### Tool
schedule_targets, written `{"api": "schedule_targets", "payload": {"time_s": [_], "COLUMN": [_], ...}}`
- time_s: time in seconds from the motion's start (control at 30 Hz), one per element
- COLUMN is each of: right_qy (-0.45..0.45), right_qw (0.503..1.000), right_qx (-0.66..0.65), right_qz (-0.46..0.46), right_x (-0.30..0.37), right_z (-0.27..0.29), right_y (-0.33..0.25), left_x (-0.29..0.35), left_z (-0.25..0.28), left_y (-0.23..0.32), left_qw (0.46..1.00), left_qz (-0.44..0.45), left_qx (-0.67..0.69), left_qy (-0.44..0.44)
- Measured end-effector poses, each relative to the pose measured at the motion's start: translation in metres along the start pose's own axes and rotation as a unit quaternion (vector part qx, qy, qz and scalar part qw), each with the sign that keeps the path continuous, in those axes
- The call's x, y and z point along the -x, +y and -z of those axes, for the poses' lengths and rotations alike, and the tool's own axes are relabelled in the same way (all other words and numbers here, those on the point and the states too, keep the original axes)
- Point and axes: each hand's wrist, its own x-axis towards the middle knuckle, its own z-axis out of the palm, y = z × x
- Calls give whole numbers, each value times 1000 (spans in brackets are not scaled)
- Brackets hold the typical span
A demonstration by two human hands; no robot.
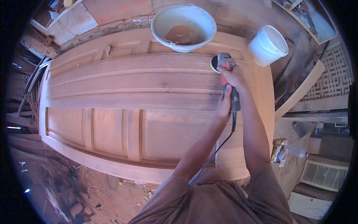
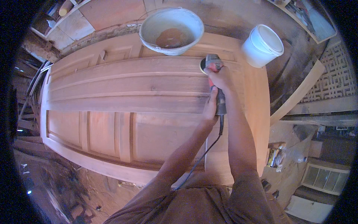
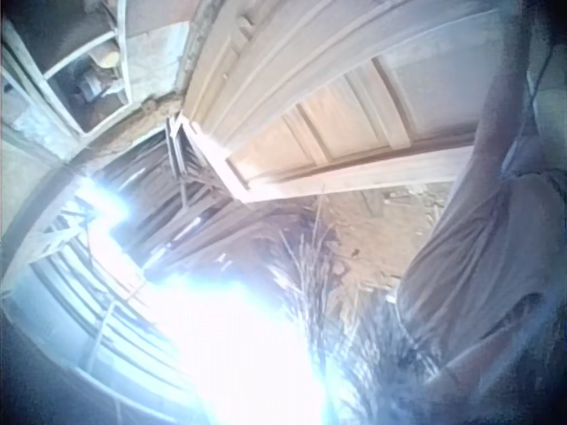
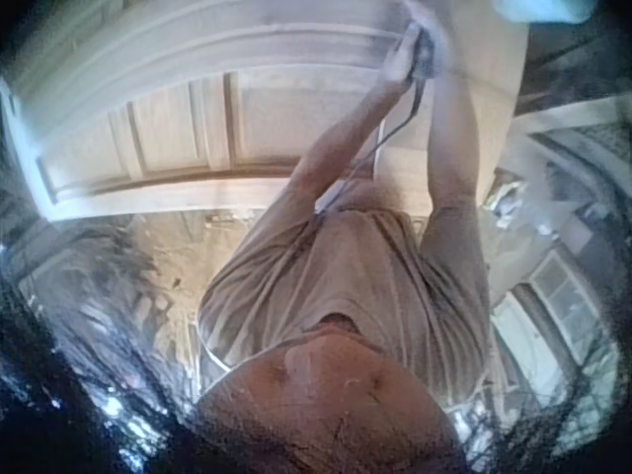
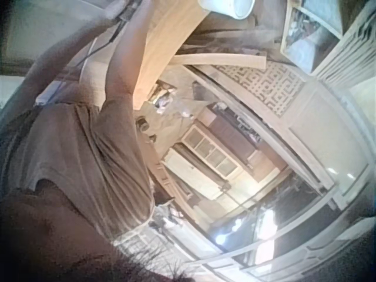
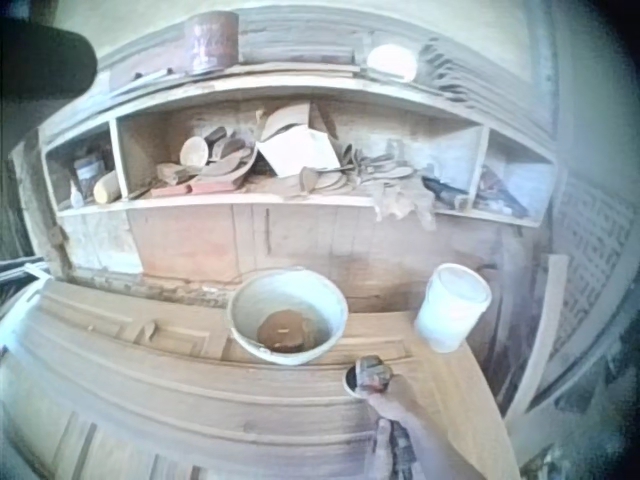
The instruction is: The person sands the surface of a wooden door using a power sander, wipes the dust off the surface by hand, and then flips the door over.
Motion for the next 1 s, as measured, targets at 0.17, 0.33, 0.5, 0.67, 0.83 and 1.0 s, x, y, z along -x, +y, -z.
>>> {"api": "schedule_targets", "payload": {"time_s": [0.17, 0.33, 0.5, 0.67, 0.83, 1.0], "right_qy": [-46, -39, -75, -80, -93, -95], "right_qw": [998, 997, 994, 990, 987, 987], "right_qx": [-26, 31, 64, 78, 79, 74], "right_qz": [21, 60, 39, 85, 104, 108], "right_x": [10, 7, 15, 15, 10, 14], "right_z": [-6, -57, -81, -116, -149, -147], "right_y": [-18, -42, -89, -116, -140, -129], "left_x": [2, 18, 24, 26, 30, 33], "left_z": [10, 32, 50, 70, 81, 82], "left_y": [3, 47, 82, 111, 143, 138], "left_qw": [1000, 997, 994, 991, 985, 994], "left_qz": [-28, -53, -89, -114, -149, -87], "left_qx": [9, 39, 53, 72, 77, 42], "left_qy": [6, 33, 22, 22, 31, 43]}}
